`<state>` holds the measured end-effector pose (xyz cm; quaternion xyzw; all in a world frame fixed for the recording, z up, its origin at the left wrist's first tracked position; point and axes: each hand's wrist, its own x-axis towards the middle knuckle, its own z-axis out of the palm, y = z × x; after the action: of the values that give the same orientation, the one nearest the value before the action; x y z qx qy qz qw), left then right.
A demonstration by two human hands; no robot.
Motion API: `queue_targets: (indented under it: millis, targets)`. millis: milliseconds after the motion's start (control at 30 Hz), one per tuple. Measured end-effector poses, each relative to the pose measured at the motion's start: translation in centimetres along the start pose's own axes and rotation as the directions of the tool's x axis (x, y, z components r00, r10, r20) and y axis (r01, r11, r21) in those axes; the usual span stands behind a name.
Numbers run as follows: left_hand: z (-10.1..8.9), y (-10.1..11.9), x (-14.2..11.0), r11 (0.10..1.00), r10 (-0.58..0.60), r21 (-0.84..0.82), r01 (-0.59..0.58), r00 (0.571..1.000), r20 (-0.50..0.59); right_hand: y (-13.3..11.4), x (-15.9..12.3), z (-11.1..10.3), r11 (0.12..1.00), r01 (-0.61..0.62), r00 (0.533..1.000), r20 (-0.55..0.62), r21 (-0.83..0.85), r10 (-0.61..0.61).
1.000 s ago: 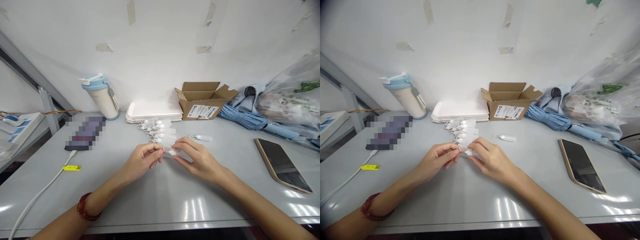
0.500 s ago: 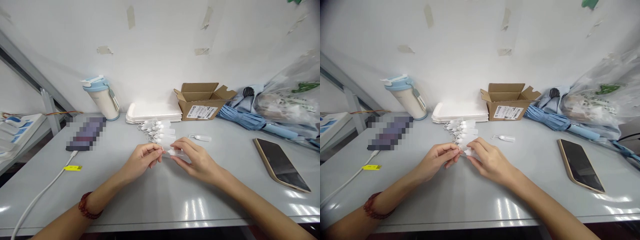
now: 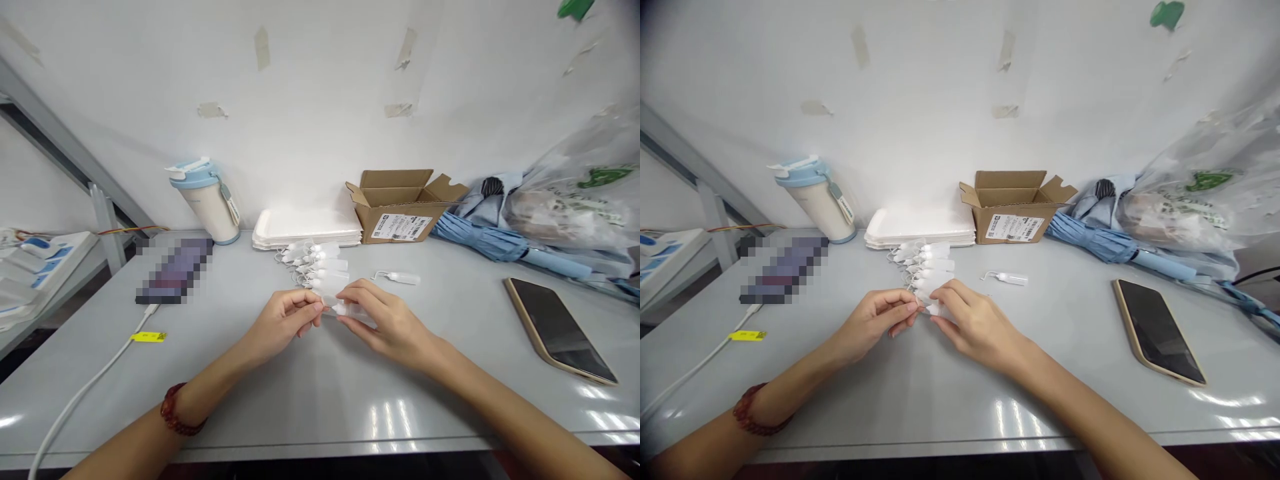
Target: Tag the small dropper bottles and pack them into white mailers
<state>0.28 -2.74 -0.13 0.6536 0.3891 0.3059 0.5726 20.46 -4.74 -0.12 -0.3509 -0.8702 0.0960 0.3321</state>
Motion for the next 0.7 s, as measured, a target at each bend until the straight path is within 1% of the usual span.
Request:
queue_targets:
  millis: [100,200,433,600,700]
  targets:
    - [0.3,0.1,-0.1,0.997,-0.003,0.078,0.006,0.999,-0.038,0.1,0.0,0.2,1.000,-0.020,1.000,0.006,0.009,0.020]
    - [0.5,0.0,-0.2,0.993,-0.012,0.113,0.019,0.998,-0.064,0.1,0.0,0.5,0.998,-0.052,0.999,0.002,0.035,0.052]
    - [0.6,-0.5,-0.4,0.986,0.029,0.162,-0.021,0.998,-0.047,-0.1,0.4,0.4,0.988,-0.087,0.996,0.028,0.124,0.085]
    - [0.8,-1.0,-0.6,0.981,0.052,0.190,-0.040,0.997,-0.057,-0.1,0.5,0.6,0.960,-0.184,0.983,0.058,0.210,0.176]
    - [0.9,-0.9,-0.5,0.981,0.059,0.189,-0.049,0.997,-0.047,0.1,0.4,0.8,0.940,-0.233,0.972,0.072,0.248,0.222]
